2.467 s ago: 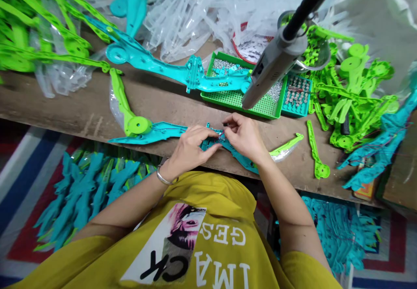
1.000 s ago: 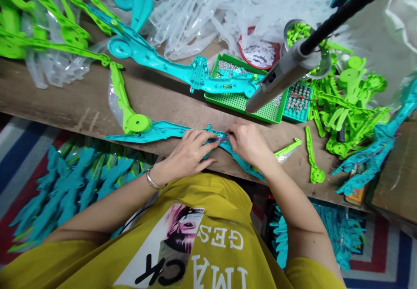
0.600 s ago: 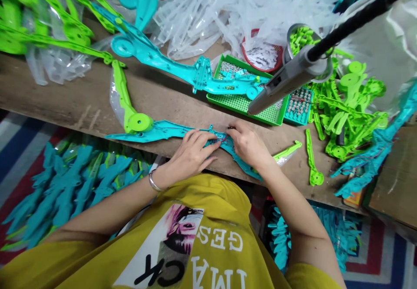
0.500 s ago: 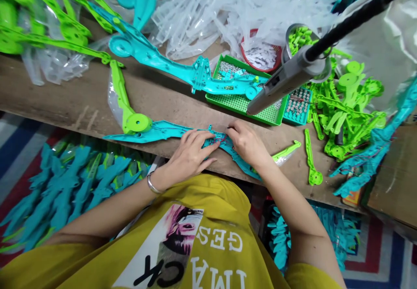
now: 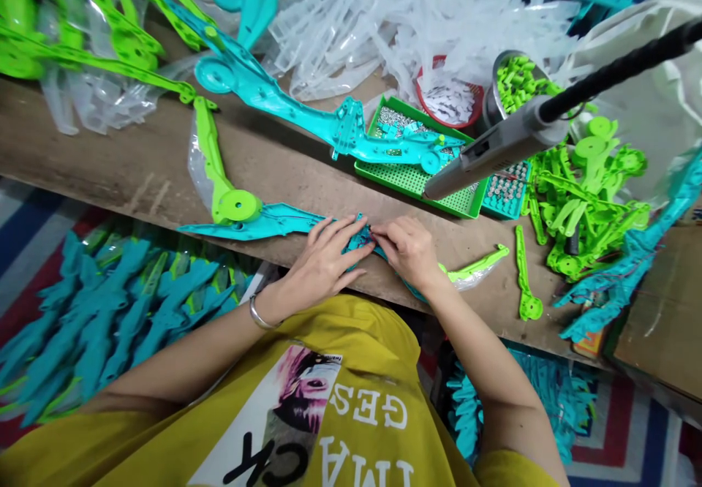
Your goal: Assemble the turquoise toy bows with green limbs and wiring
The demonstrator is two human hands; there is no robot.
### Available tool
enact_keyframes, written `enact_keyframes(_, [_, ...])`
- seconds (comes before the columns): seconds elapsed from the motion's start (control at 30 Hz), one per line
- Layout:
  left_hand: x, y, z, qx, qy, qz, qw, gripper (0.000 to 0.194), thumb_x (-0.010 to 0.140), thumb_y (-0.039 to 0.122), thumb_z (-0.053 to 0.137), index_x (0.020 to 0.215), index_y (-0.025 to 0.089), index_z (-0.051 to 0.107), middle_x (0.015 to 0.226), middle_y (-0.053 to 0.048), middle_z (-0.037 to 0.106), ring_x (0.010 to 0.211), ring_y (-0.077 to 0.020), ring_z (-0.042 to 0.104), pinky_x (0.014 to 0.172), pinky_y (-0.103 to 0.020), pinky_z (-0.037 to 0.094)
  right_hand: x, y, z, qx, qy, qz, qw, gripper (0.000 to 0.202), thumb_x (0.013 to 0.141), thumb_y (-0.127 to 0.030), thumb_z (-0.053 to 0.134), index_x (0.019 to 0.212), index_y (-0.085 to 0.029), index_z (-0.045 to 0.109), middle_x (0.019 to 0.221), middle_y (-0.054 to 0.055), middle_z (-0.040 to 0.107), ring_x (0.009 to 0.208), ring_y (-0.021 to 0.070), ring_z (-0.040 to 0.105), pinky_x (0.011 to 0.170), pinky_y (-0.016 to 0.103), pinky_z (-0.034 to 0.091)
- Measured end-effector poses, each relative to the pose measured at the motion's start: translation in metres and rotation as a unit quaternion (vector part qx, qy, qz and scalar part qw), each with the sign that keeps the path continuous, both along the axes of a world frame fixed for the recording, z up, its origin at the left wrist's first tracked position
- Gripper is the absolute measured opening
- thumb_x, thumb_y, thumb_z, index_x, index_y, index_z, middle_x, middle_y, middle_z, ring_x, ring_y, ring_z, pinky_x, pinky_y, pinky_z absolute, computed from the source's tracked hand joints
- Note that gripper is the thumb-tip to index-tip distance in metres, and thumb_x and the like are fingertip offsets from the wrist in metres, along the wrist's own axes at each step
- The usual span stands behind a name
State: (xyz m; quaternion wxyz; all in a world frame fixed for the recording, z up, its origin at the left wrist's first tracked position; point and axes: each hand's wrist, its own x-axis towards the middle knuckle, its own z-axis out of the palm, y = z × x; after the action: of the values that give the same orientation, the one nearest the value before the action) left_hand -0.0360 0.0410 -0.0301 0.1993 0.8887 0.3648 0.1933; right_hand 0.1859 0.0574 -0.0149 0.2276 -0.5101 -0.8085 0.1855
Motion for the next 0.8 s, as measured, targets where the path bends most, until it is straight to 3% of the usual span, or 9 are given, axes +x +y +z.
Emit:
enact_keyframes(0.1, [0.0,0.0,-0.001,-0.002,-0.006,0.0,1.0,0.042,0.092,0.022,0.071,0.134,0.018,0.066,0.157,-0.019,0.051,0.149,-0.0376,0.043,0.12,-0.066,0.036,-0.004,-0.001,0.001,-0.027,0.006,-0.033,0.999,0.017,0.1,-0.027,0.059,0.096,-0.022,0.075,0.094,0.007,0.08,0.091,0.0211,0.072,0.087,0.038,0.055])
enact_keyframes(0.2, [0.002,-0.002,-0.002,0.002,-0.007,0.007,1.0,0.041,0.093,0.021,0.069,0.134,0.017,0.066,0.155,-0.018,0.054,0.148,-0.0379,0.044,0.12,-0.066,0.036,-0.006,-0.003,0.0,-0.004,-0.017,-0.052,0.999,0.017,0.099,-0.026,0.058,0.094,-0.022,0.074,0.092,0.007,0.079,0.089,0.022,0.07,0.085,0.038,0.054])
enact_keyframes(0.5, [0.005,-0.005,-0.001,0.004,-0.001,0.005,1.0,0.039,0.097,0.016,0.061,0.136,0.017,0.064,0.143,-0.015,0.063,0.149,-0.0387,0.043,0.121,-0.068,0.034,-0.011,-0.009,0.007,0.03,-0.169,-0.05,0.984,0.023,0.1,-0.026,0.056,0.092,-0.018,0.076,0.088,0.011,0.076,0.084,0.0247,0.062,0.079,0.039,0.044])
enact_keyframes(0.8, [0.008,-0.007,-0.004,0.016,0.001,0.002,1.0,0.035,0.1,0.015,0.055,0.133,0.017,0.066,0.134,-0.013,0.069,0.15,-0.0399,0.042,0.122,-0.07,0.032,-0.018,-0.008,0.016,0.028,-0.222,-0.037,0.974,0.026,0.103,-0.026,0.053,0.094,-0.019,0.076,0.088,0.01,0.075,0.084,0.0246,0.058,0.075,0.039,0.038])
